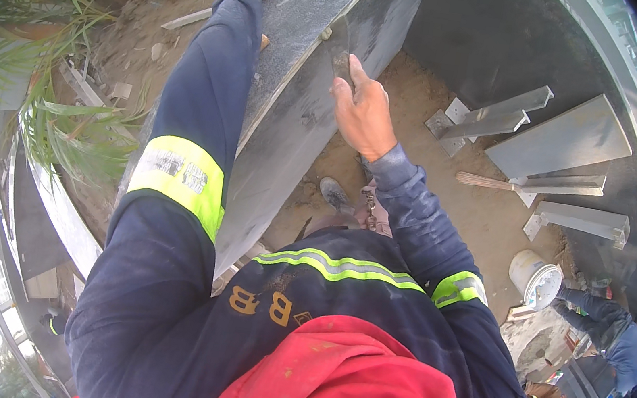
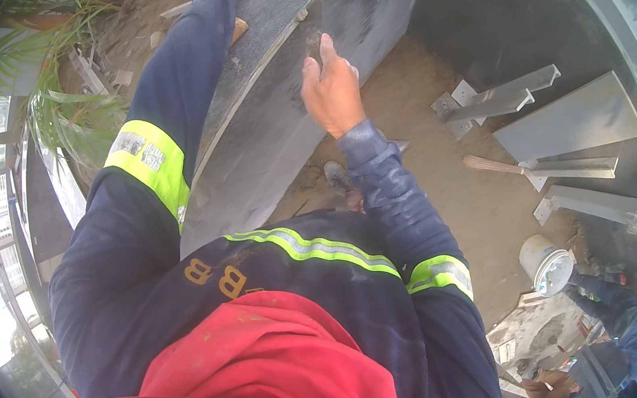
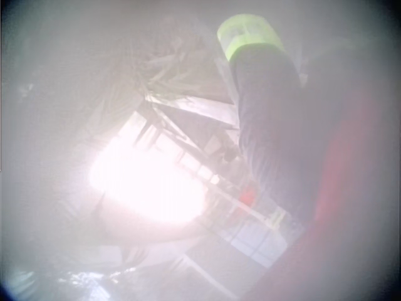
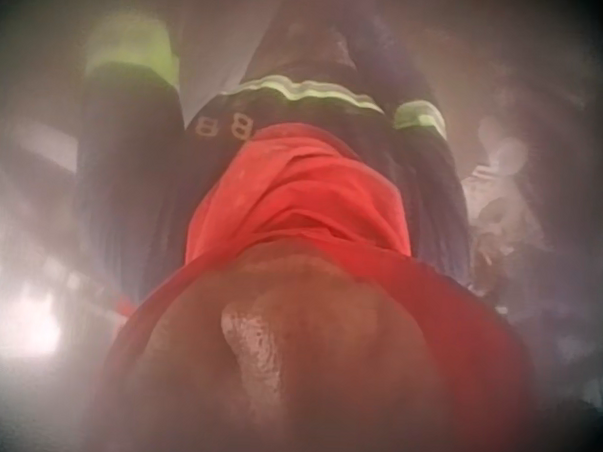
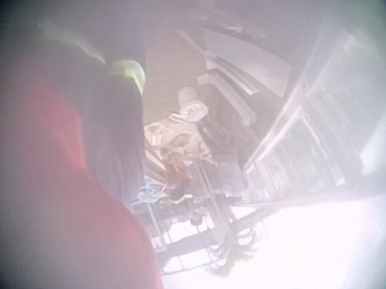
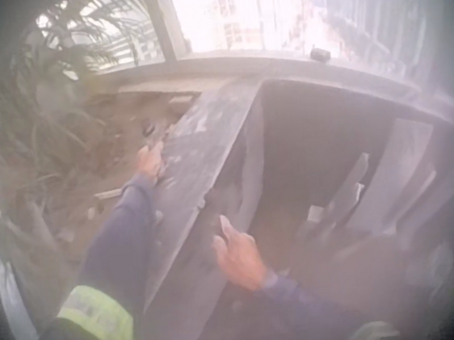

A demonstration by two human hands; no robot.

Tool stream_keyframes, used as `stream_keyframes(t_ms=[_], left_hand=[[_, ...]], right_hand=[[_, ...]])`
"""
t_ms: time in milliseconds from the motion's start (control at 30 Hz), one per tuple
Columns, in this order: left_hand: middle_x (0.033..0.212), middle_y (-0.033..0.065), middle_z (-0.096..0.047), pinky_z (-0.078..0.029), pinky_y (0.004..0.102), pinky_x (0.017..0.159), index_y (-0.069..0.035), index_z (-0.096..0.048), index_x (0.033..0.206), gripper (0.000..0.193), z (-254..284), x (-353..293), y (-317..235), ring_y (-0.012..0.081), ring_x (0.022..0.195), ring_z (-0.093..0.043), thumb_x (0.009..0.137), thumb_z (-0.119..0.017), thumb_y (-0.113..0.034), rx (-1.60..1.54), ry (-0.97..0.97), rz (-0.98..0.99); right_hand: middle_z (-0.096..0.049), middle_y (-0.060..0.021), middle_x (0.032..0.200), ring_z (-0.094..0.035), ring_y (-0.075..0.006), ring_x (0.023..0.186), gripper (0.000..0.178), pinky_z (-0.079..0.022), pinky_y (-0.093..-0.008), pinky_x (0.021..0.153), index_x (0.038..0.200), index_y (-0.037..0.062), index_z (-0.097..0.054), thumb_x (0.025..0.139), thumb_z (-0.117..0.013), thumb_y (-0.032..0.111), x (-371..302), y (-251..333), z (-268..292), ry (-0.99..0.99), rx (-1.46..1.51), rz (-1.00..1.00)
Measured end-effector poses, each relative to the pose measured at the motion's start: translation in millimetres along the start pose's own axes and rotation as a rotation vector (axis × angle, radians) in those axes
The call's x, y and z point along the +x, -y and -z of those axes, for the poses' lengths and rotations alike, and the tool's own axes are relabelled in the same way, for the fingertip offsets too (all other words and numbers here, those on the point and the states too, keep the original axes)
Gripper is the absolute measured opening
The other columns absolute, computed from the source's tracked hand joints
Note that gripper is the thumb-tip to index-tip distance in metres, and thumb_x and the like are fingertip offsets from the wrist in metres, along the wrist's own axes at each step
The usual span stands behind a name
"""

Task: The person scoops mortar from a bucket and applies it to the edge of a curved stone structure using a trowel. They smooth and shape the mortar along the seam, repeatedly adding small amounts and refining the surface.

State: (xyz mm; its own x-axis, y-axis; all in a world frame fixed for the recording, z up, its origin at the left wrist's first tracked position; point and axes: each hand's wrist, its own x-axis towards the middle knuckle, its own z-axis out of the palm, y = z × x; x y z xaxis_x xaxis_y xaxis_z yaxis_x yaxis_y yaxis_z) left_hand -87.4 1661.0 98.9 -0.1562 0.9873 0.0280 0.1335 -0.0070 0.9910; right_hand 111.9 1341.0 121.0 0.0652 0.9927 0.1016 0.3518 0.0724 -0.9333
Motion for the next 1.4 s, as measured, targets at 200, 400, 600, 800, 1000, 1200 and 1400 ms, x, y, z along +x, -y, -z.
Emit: stream_keyframes(t_ms=[200,400,600,800,1000,1200,1400], left_hand=[[0.071,0.0037,-0.064,-0.037,0.036,0.046,-0.002,-0.069,0.102,0.031,1.8,0.5,-1.3,0.0147,0.054,-0.054,0.094,-0.066,-0.032,0.025,0.01,-0.053],[0.072,0.0045,-0.065,-0.038,0.0364,0.047,-0.001,-0.069,0.102,0.031,0.8,-1.2,0.2,0.0152,0.055,-0.055,0.094,-0.066,-0.031,0.064,0.009,-0.057],[0.074,0.0053,-0.065,-0.039,0.0368,0.048,0.0,-0.07,0.102,0.032,-0.2,5.4,6.3,0.0156,0.056,-0.056,0.093,-0.066,-0.031,0.097,-0.016,-0.056],[0.077,0.006,-0.067,-0.042,0.038,0.049,0.0,-0.07,0.103,0.032,0.5,11.7,10.9,0.0172,0.057,-0.057,0.093,-0.067,-0.03,0.067,-0.023,-0.014],[0.078,0.0038,-0.066,-0.042,0.0366,0.051,-0.003,-0.069,0.101,0.028,19.1,17.4,19.2,0.0159,0.06,-0.058,0.092,-0.067,-0.03,0.139,-0.176,-0.196],[0.076,0.0017,-0.064,-0.041,0.0358,0.053,-0.004,-0.069,0.1,0.029,13.6,-6.5,-5.6,0.0148,0.062,-0.056,0.092,-0.068,-0.032,0.219,-0.046,-0.018],[0.072,0.002,-0.063,-0.039,0.036,0.051,-0.005,-0.069,0.097,0.026,7.7,-10.1,-6.5,0.0134,0.058,-0.053,0.093,-0.067,-0.031,0.211,-0.051,-0.087]], right_hand=[[-0.06,-0.0214,0.067,-0.067,-0.0282,0.065,0.056,-0.052,-0.0372,0.071,0.141,-0.0168,-0.044,0.096,-0.055,0.016,-22.2,8.2,-10.2,0.018,0.004,0.0],[-0.063,-0.028,0.082,-0.066,-0.0418,0.079,0.054,-0.051,-0.0451,0.077,0.14,-0.0185,-0.042,0.096,-0.056,0.01,-53.7,24.1,-17.9,0.093,0.059,-0.023],[-0.065,-0.0273,0.09,-0.064,-0.042,0.075,0.051,-0.051,-0.0459,0.074,0.141,-0.0137,-0.046,0.097,-0.057,0.01,-90.8,25.3,-4.3,0.321,0.122,0.03],[-0.066,-0.0066,0.085,-0.052,-0.0094,0.057,0.048,-0.042,-0.0235,0.054,0.145,-0.0007,-0.052,0.105,-0.058,0.025,-43.7,-15.4,56.0,0.205,0.473,-0.202],[-0.063,-0.0081,0.091,-0.046,-0.0072,0.055,0.053,-0.039,-0.0228,0.05,0.151,0.0017,-0.044,0.108,-0.054,0.03,-39.0,-43.0,-11.0,0.187,0.921,-0.291],[-0.063,-0.0061,0.097,-0.054,-0.0092,0.064,0.052,-0.046,-0.025,0.059,0.148,0.0019,-0.043,0.11,-0.047,0.036,-69.1,-52.2,-78.6,0.15,0.93,-0.307],[-0.062,-0.0045,0.099,-0.057,-0.0108,0.068,0.043,-0.048,-0.0268,0.061,0.137,0.0039,-0.048,0.11,-0.045,0.038,-44.0,-62.0,-94.5,0.087,1.024,-0.33]])
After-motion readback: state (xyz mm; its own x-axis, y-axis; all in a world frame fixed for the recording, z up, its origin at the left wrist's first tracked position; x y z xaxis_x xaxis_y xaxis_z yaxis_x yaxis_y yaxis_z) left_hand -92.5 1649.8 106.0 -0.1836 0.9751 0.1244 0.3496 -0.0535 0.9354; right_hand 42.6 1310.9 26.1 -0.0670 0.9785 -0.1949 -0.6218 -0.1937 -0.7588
